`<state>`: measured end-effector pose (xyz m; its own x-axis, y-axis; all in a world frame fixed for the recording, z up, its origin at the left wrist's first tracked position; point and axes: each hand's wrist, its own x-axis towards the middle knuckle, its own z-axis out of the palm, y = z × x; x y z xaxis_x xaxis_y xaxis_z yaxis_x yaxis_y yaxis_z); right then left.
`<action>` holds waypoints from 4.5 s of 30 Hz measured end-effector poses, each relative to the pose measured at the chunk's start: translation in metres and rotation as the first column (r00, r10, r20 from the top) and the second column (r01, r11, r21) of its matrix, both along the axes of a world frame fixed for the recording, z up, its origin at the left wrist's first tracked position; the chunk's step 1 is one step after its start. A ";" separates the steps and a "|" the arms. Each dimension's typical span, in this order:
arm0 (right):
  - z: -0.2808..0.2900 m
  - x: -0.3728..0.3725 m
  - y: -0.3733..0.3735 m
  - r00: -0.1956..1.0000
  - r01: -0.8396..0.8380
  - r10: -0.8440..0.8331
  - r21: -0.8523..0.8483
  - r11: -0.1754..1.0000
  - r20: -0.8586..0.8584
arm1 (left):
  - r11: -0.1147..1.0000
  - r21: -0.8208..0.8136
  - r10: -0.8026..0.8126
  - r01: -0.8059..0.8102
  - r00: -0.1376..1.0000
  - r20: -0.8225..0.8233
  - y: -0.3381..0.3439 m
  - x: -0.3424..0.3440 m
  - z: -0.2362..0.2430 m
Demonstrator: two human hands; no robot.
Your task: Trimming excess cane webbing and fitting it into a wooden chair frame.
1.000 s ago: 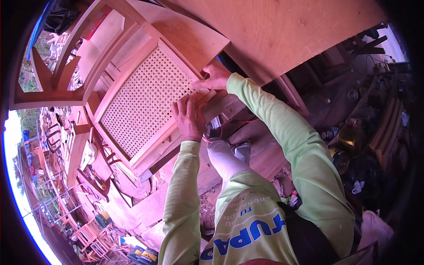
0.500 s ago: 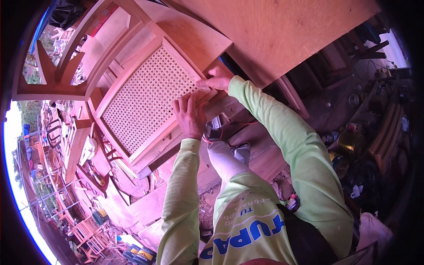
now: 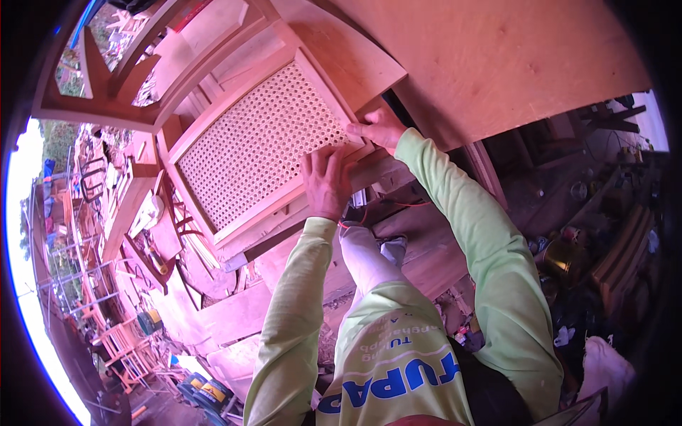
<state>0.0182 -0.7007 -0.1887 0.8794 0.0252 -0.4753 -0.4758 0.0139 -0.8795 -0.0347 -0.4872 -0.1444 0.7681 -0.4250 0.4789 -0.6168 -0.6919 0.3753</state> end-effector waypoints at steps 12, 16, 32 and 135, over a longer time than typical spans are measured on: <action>0.012 -0.016 0.000 0.998 -0.007 0.029 0.395 0.919 -0.051 | 0.999 0.020 0.043 -0.042 0.998 -0.041 0.011 -0.029 -0.004; 0.010 -0.006 0.005 0.988 0.133 -0.153 0.367 0.921 0.026 | 0.997 0.024 0.068 -0.067 0.997 -0.039 0.010 -0.032 -0.003; 0.008 0.012 0.020 0.951 0.268 -0.295 0.224 0.937 0.096 | 0.995 -0.039 0.093 -0.094 0.995 -0.032 0.003 -0.024 -0.005; 0.142 0.164 0.228 0.363 0.289 0.714 -0.801 0.525 0.599 | 0.903 -0.178 0.258 -0.390 0.826 -0.500 0.362 0.001 0.156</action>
<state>0.1826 -0.4724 -0.0467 0.7475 0.4209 0.5139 0.6107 -0.7398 -0.2824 -0.0335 -0.1253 0.0114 0.9950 -0.0217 0.0970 -0.0874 -0.6557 0.7499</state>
